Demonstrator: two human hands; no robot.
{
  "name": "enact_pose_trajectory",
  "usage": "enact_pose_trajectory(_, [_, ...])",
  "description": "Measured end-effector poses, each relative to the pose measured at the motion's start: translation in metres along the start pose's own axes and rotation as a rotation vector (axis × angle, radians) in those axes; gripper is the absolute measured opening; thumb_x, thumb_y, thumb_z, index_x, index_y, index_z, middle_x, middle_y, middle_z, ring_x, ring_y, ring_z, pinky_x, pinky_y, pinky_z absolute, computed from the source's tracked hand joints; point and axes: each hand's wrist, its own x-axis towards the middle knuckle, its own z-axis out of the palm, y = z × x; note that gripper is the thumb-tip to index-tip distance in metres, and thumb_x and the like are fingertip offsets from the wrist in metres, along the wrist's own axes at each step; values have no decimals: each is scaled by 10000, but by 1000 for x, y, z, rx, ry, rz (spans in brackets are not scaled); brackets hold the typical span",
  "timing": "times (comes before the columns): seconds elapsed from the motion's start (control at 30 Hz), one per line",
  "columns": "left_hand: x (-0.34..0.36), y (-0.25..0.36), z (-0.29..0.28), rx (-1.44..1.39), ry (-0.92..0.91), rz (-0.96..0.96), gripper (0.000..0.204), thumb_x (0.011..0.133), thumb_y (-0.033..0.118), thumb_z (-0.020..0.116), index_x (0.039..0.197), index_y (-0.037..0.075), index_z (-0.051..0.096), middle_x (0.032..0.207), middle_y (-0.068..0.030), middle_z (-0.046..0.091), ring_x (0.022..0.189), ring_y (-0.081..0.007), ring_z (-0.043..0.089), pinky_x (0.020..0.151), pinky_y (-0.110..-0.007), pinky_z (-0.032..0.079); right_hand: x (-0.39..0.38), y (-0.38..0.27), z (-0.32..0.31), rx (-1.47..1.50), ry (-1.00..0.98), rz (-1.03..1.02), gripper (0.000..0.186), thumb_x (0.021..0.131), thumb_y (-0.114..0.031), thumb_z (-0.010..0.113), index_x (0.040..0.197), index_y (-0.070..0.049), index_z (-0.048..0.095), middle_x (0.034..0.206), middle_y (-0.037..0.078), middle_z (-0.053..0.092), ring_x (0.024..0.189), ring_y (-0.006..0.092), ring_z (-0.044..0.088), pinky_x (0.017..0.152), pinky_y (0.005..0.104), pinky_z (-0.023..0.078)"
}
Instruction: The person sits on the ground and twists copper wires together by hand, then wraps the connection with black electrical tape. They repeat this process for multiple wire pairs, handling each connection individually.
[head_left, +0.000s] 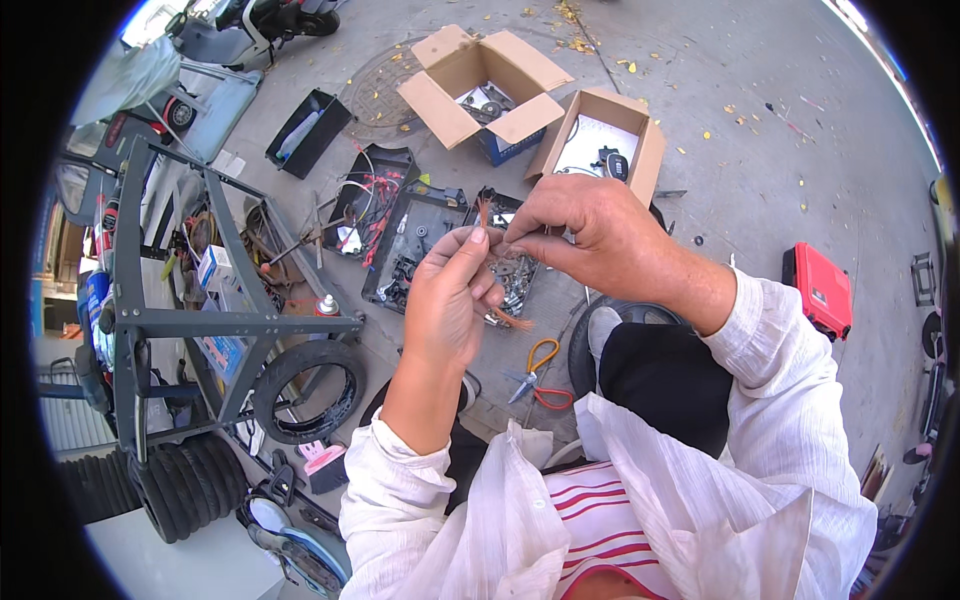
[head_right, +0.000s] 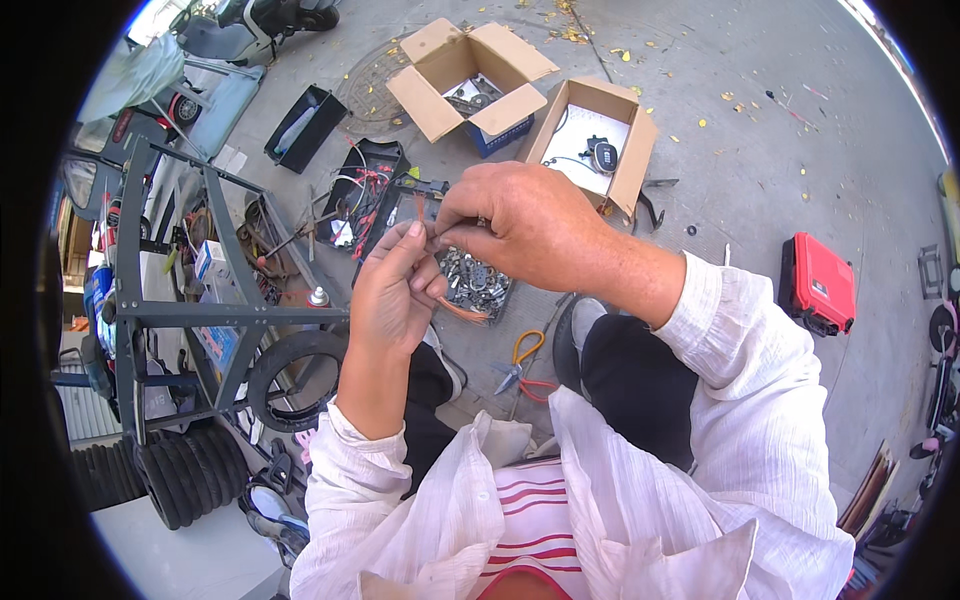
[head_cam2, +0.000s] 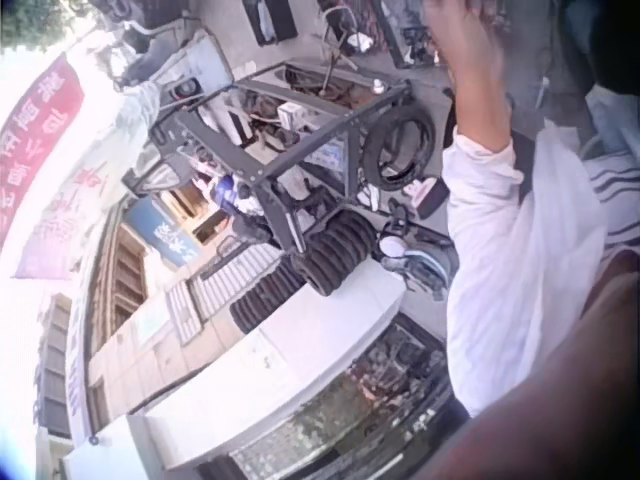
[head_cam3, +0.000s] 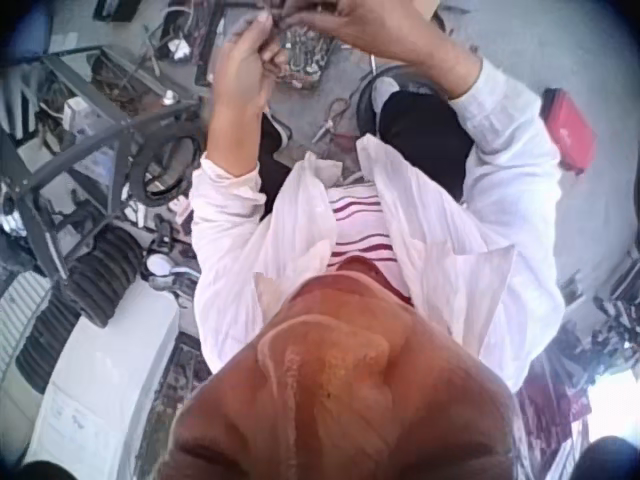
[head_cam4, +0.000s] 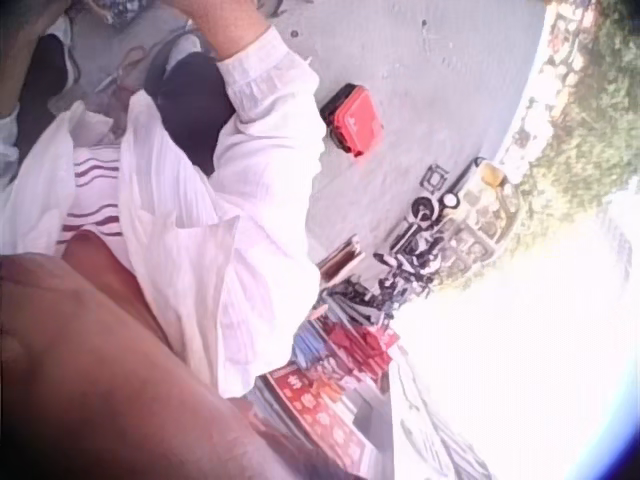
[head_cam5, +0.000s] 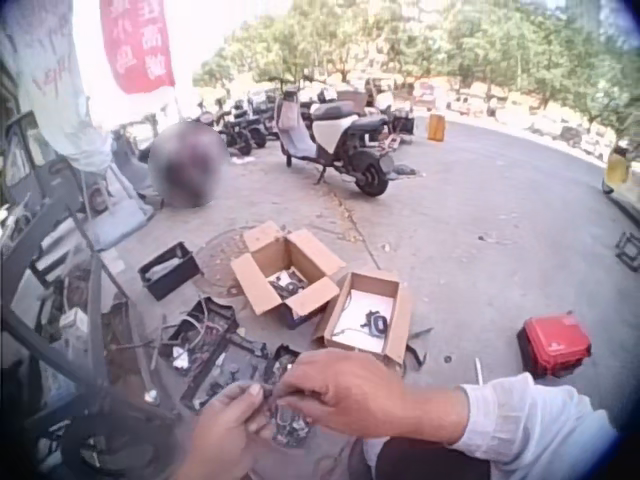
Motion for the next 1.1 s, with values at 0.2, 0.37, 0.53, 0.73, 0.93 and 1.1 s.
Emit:
enact_pose_trajectory(0.2, [-17,-15,14,-21,-96,-20,124,942,168,594,928,49,628,791,-43,633,522,-34,393,504,-207,376,-22,-22,3,-270,119,5,74,813,-181,656,859,-125,671,820,44,631,797,267,635,616,380,501])
enact_pose_trajectory(0.37, [-11,-20,4,80,-139,12,154,935,171,609,978,28,646,794,-32,615,537,-34,399,504,-197,368,-30,-24,8,-310,159,54,74,824,-187,647,866,-131,673,840,42,639,806,264,638,628,376,507])
enact_pose_trajectory(0.53, [-11,-15,-1,164,-108,53,189,929,171,620,1017,8,655,788,-16,595,561,-36,403,518,-204,374,-27,-20,16,-223,162,104,78,827,-183,651,876,-129,681,852,42,645,828,263,639,654,369,505])
enact_pose_trajectory(0.73, [0,-13,-11,6,-134,6,218,925,182,627,1009,-17,659,796,-25,606,571,-46,411,539,-208,366,-18,-10,20,-104,145,55,78,831,-148,655,895,-119,688,861,50,638,811,273,633,671,362,497])
enact_pose_trajectory(0.93, [6,-12,-7,-22,-152,-13,193,927,165,625,975,-19,659,787,-24,603,568,-43,402,528,-208,357,-16,-8,24,-141,211,62,80,819,-153,669,892,-130,693,863,42,636,797,258,636,655,351,498])
enact_pose_trajectory(1.1, [7,-12,-6,47,-145,-12,189,929,159,619,989,-17,649,802,-24,590,584,-42,402,540,-205,359,-17,-7,26,-199,228,112,101,799,-167,692,898,-146,694,869,32,634,814,248,641,657,344,505])
